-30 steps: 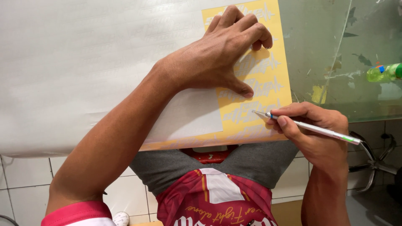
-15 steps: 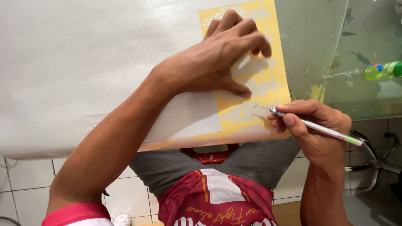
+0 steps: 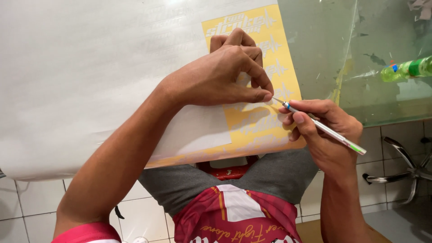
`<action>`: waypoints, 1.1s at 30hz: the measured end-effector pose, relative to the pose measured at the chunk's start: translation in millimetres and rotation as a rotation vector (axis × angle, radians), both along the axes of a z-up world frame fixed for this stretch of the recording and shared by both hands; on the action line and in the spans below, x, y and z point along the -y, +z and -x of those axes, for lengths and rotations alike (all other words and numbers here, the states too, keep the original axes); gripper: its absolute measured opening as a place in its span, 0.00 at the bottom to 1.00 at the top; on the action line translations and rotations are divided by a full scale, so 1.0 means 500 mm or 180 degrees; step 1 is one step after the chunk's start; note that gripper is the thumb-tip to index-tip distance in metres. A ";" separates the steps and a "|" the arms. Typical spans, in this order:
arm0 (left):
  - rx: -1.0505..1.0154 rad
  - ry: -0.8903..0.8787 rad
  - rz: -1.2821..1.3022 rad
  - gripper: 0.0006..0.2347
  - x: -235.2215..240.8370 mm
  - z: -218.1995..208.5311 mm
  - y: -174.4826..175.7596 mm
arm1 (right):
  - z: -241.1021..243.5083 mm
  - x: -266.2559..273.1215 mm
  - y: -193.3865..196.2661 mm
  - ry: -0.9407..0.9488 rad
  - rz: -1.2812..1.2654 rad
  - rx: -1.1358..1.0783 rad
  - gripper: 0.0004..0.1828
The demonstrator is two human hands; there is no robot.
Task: Using a precision knife to remove excess vinyl from a sticker sheet on a glass table
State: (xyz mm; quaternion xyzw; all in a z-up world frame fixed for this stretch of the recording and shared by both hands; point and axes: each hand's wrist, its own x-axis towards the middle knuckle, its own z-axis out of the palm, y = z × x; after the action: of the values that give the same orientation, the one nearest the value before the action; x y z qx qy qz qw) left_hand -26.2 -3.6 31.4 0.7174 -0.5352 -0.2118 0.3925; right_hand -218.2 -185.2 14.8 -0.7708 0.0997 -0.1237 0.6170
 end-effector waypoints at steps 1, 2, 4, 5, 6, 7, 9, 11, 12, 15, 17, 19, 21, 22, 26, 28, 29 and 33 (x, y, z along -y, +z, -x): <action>0.0003 0.0021 -0.0011 0.04 0.000 0.000 -0.002 | 0.001 0.000 -0.001 0.0017 -0.0031 -0.0013 0.10; 0.0009 0.0046 -0.0012 0.02 0.001 0.000 -0.003 | 0.001 0.001 -0.002 0.0038 -0.0051 -0.0022 0.11; 0.0039 0.0066 0.0011 0.02 0.002 0.000 -0.010 | 0.000 -0.003 -0.001 0.0020 -0.0044 -0.0015 0.11; 0.0061 0.0083 0.0024 0.02 0.004 0.000 -0.015 | 0.000 -0.005 -0.001 -0.0001 -0.0047 -0.0016 0.10; 0.0062 0.0072 0.0040 0.02 0.006 0.002 -0.014 | 0.004 0.000 0.000 -0.0013 -0.0031 -0.0015 0.10; 0.0076 0.0107 -0.0008 0.03 0.007 0.004 -0.013 | 0.008 0.004 0.001 -0.0014 -0.0082 0.0032 0.10; 0.0099 0.0145 -0.0049 0.04 0.005 0.004 -0.008 | 0.016 0.012 0.003 -0.0014 -0.0126 0.0088 0.09; -0.0055 0.0162 -0.0053 0.04 0.003 0.006 -0.003 | 0.029 0.025 0.005 -0.0126 -0.0051 -0.0125 0.08; -0.0066 0.0165 -0.0035 0.04 0.003 0.006 -0.003 | 0.032 0.025 0.008 -0.0124 -0.0032 -0.0135 0.08; 0.0048 0.0198 0.0139 0.07 0.005 0.008 -0.008 | 0.038 0.032 0.010 -0.0181 0.0007 -0.0303 0.08; 0.0245 0.0295 0.0351 0.13 0.004 0.013 -0.017 | 0.039 0.039 0.004 -0.0017 0.0039 -0.0269 0.07; 0.0572 0.0284 0.0265 0.17 0.011 0.015 -0.030 | 0.036 0.040 0.008 -0.0004 -0.0042 -0.0315 0.07; 0.0899 0.0278 0.0184 0.21 0.014 0.014 -0.037 | 0.033 0.042 0.009 0.0014 -0.0118 -0.0361 0.07; 0.0887 0.0271 0.0194 0.22 0.013 0.014 -0.038 | 0.033 0.042 0.009 0.0023 -0.0110 -0.0383 0.07; 0.0883 0.0268 0.0179 0.23 0.014 0.013 -0.041 | 0.028 0.037 0.014 0.0024 -0.0048 -0.0405 0.08; 0.0877 0.0272 0.0188 0.23 0.014 0.013 -0.041 | 0.028 0.038 0.014 0.0018 -0.0034 -0.0435 0.08; 0.0873 0.0276 0.0196 0.23 0.014 0.013 -0.041 | 0.028 0.039 0.013 0.0010 -0.0021 -0.0463 0.08; 0.0923 0.0279 0.0205 0.23 0.015 0.011 -0.046 | 0.040 0.044 0.003 -0.0036 -0.0090 -0.0466 0.08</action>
State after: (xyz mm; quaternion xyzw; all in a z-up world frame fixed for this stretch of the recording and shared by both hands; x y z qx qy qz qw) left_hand -31.9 -11.0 8.7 0.7502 -0.5610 -0.0714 0.3427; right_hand -238.3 -207.1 16.1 -0.7684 0.1506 -0.0691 0.6181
